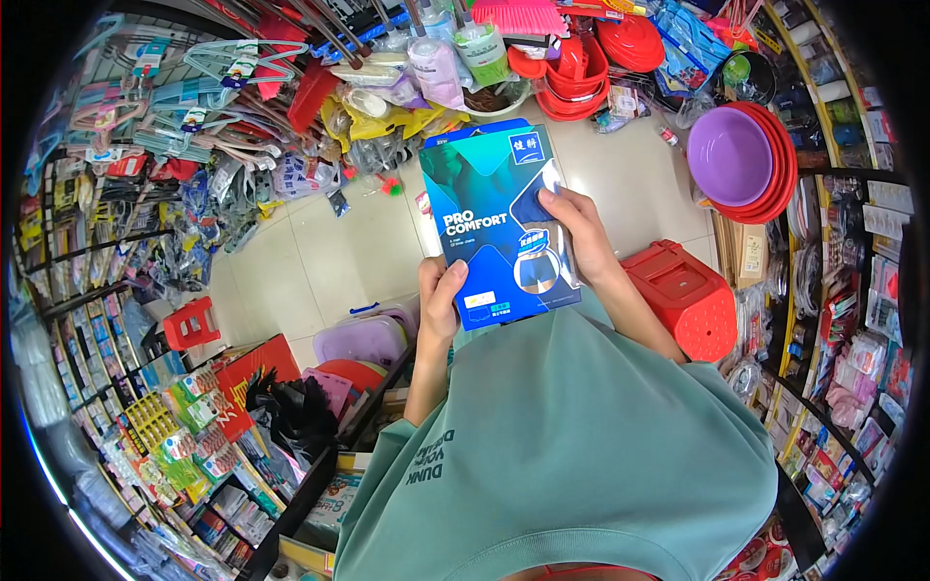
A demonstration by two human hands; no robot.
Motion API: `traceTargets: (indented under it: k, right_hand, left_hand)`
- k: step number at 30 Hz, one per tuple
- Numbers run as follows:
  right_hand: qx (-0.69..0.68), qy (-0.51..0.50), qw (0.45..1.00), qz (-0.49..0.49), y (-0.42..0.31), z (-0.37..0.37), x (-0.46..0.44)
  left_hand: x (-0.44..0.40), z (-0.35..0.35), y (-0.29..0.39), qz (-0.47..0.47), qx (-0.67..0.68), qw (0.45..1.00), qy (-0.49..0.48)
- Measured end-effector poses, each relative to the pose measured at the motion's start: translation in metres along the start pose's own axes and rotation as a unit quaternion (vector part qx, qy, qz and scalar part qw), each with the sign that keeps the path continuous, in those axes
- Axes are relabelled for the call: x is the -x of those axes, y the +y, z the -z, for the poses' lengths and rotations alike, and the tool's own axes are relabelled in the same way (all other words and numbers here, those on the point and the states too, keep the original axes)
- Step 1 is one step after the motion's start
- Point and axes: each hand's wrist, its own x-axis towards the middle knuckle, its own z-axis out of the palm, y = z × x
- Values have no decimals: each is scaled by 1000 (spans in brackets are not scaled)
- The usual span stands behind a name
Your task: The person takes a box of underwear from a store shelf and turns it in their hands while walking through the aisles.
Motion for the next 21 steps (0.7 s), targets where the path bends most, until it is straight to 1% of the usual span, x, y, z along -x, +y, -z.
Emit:
traceTargets:
  k: [2,6,8,9,10,12,13,14,17,18,21]
  right_hand:
    - [-1,-23,1000,20,-2,4,0]
    - [12,-62,998,29,-11,4,2]
    - [68,-95,993,15,-10,17,-1]
    - [96,-113,989,8,-9,24,-2]
    - [183,-105,977,37,-10,35,-1]
    - [289,-233,928,-14,-21,44,-2]
    - [340,-295,892,-39,-27,43,-1]
    - [348,-301,888,-19,-28,38,3]
    - [290,-348,891,-35,-12,38,4]
    - [322,-322,886,-79,-18,34,7]
    - [337,-320,885,-31,-6,34,4]
  left_hand:
    - [-1,-3,6,3,-1,1000,-18]
    - [-1,-1,1,14,41,999,8]
    - [2,-1,0,9,68,997,30]
    - [2,0,2,-2,61,998,15]
    - [0,-2,3,-12,53,999,1]
    - [1,0,10,-34,38,998,-28]
    - [2,3,10,-37,38,998,-16]
    - [2,4,8,-40,38,998,-5]
    - [0,8,8,-38,46,998,2]
    - [-1,9,7,-37,49,998,1]
    - [-1,17,-4,-32,80,996,26]
